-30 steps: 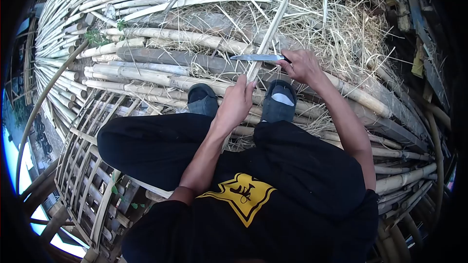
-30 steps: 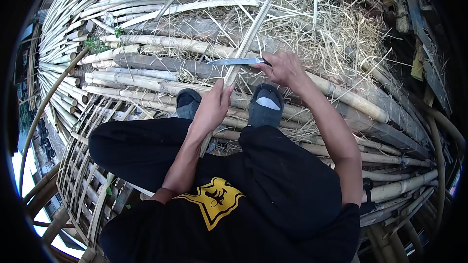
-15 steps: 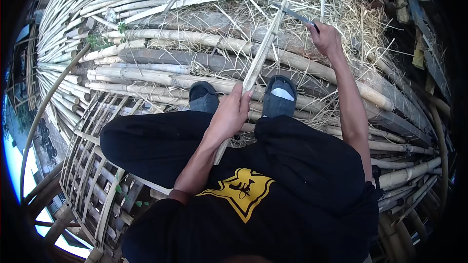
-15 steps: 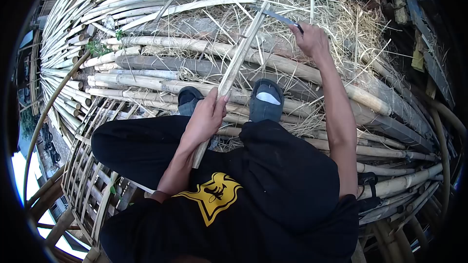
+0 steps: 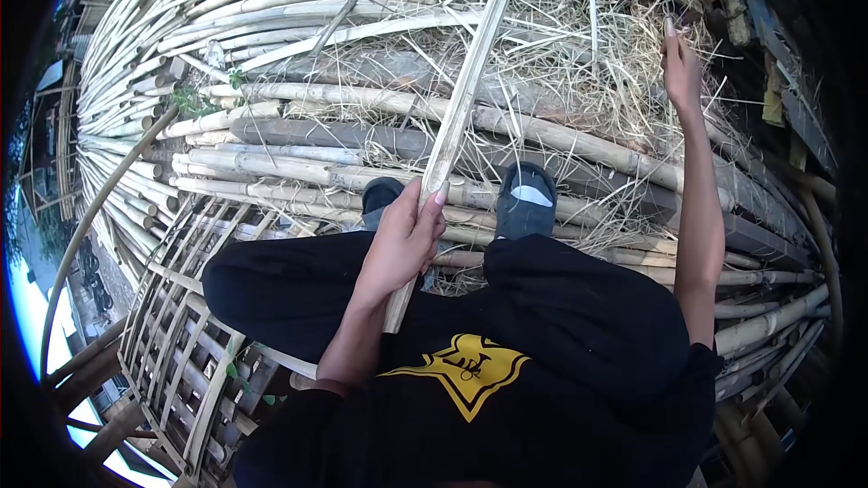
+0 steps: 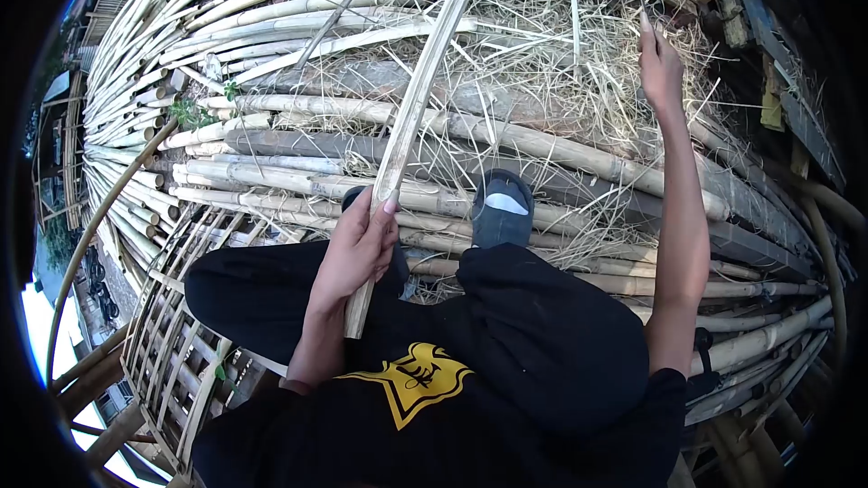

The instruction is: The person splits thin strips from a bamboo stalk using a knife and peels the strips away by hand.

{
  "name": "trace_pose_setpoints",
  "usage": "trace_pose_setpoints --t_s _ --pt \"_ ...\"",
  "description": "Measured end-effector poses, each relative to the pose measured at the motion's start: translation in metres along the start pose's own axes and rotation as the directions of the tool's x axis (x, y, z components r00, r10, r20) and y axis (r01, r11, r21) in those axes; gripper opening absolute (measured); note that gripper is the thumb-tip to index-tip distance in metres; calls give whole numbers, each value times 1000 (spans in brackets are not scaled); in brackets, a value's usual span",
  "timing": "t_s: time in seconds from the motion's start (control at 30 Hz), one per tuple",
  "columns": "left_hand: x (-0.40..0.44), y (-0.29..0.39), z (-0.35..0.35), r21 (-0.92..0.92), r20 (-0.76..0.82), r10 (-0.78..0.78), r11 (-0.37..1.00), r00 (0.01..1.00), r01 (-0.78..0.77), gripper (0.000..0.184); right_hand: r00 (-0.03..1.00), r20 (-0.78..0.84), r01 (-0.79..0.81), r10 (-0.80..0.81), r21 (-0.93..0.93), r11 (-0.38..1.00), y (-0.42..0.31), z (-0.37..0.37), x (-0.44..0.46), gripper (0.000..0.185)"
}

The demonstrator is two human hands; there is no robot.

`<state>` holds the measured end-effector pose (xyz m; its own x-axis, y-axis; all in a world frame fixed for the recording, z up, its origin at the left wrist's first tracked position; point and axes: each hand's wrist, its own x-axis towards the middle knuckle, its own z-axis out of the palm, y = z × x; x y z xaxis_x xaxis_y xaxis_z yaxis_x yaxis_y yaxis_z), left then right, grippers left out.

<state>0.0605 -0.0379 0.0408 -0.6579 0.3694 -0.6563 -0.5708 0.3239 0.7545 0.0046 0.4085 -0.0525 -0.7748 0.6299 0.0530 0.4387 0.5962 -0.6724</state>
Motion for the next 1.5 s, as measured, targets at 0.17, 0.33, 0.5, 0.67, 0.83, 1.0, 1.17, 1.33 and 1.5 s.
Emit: trace_pose_setpoints --t_s 0.17,0.33,0.5,0.67,0.83,1.0,1.17,1.33,1.5 --pt "2 6 0 0 6 27 1000 1000 -27 21 954 297 -214 49 554 804 -57 60 -95 36" --pt "23 6 2 4 -79 68 998 994 -68 19 892 450 -300 -34 648 700 -93 78 -136 34" --pt "58 5 13 -39 6 182 983 983 -181 21 855 515 -394 -65 724 566 -99 86 -149 26" --pt "83 -7 20 -157 136 159 978 978 -137 23 814 578 -537 52 716 446 -109 86 -161 23" --pt "88 -23 25 -186 232 101 981 967 -58 22 794 596 -580 120 681 446 -110 96 -175 25" --pt "94 -35 23 -234 305 56 972 951 18 22 781 609 -601 137 675 428 -106 102 -181 23" --pt "95 -38 25 -195 268 29 981 963 24 25 801 584 -574 133 685 449 -105 106 -182 20" --pt "95 -39 25 -179 221 31 984 975 9 25 760 641 -602 106 633 488 -100 104 -179 20" --pt "99 -45 23 -132 130 17 991 991 0 24 774 627 -556 90 605 570 -97 107 -182 24"
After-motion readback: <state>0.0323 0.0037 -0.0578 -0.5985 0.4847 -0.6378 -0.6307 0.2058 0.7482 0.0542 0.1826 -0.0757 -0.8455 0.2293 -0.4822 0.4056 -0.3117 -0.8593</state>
